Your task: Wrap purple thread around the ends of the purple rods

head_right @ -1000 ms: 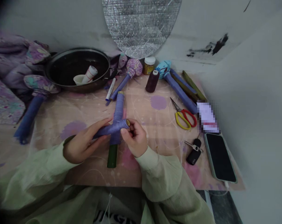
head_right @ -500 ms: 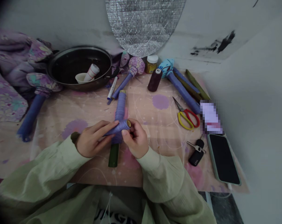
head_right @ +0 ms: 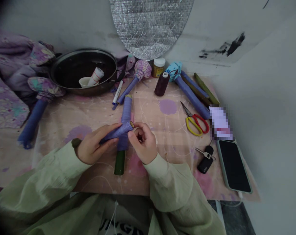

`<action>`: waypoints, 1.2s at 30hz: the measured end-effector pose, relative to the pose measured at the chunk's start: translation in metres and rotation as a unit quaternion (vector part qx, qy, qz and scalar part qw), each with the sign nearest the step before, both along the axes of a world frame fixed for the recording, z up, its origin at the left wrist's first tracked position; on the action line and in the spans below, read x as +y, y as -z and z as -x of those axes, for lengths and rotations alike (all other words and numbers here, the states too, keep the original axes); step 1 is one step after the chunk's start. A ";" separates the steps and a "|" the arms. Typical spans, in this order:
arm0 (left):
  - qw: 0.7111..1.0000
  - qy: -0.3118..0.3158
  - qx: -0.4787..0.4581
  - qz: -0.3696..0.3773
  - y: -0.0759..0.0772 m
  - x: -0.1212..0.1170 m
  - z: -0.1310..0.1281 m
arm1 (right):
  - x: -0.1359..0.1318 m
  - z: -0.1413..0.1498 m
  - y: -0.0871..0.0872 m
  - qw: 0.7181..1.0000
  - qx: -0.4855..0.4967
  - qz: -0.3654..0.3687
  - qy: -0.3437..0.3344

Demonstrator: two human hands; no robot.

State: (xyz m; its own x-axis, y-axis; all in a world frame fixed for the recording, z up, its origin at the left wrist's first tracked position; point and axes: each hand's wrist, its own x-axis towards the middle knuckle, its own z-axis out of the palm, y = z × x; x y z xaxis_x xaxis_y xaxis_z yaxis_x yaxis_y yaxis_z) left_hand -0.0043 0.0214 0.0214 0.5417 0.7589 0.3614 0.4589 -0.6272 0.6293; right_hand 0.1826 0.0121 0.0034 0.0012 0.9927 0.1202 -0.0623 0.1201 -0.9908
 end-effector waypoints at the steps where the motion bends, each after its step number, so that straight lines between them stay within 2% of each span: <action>1: 1.000 -0.002 -0.008 0.005 0.000 0.001 0.000 | 0.000 0.000 -0.001 1.000 -0.006 0.005 -0.003; 5: 0.997 -0.019 -0.044 0.058 0.002 0.002 0.001 | -0.002 -0.002 -0.005 0.999 -0.046 0.006 -0.027; 10: 0.970 -0.037 -0.117 0.211 -0.003 0.000 0.001 | -0.003 -0.003 -0.006 0.998 -0.044 -0.008 -0.041; 12: 0.937 -0.031 -0.167 0.306 -0.006 -0.001 0.000 | -0.003 -0.003 -0.006 0.999 -0.033 -0.007 -0.037; 14: 0.886 -0.013 -0.226 0.405 -0.010 -0.002 -0.001 | -0.003 -0.003 -0.006 0.999 -0.022 -0.001 -0.030; 16: 0.835 0.003 -0.282 0.472 -0.013 -0.002 -0.001 | -0.003 -0.003 -0.006 1.000 -0.014 0.005 -0.019; 21: 0.730 0.042 -0.362 0.578 -0.017 0.001 0.000 | -0.001 -0.003 -0.010 1.000 0.000 0.012 -0.007; 24: 0.687 0.070 -0.380 0.615 -0.017 0.002 0.001 | -0.001 -0.003 -0.010 1.000 0.009 0.017 -0.007; 26: 0.676 0.081 -0.387 0.621 -0.016 0.002 0.000 | -0.001 -0.004 -0.008 1.000 0.024 0.018 -0.007; 30: 0.680 0.075 -0.389 0.617 -0.013 0.002 0.000 | -0.002 -0.005 -0.003 0.998 0.050 0.020 -0.015; 36: 0.716 0.035 -0.378 0.586 -0.008 0.002 -0.002 | -0.005 -0.006 0.000 0.998 0.053 0.010 -0.019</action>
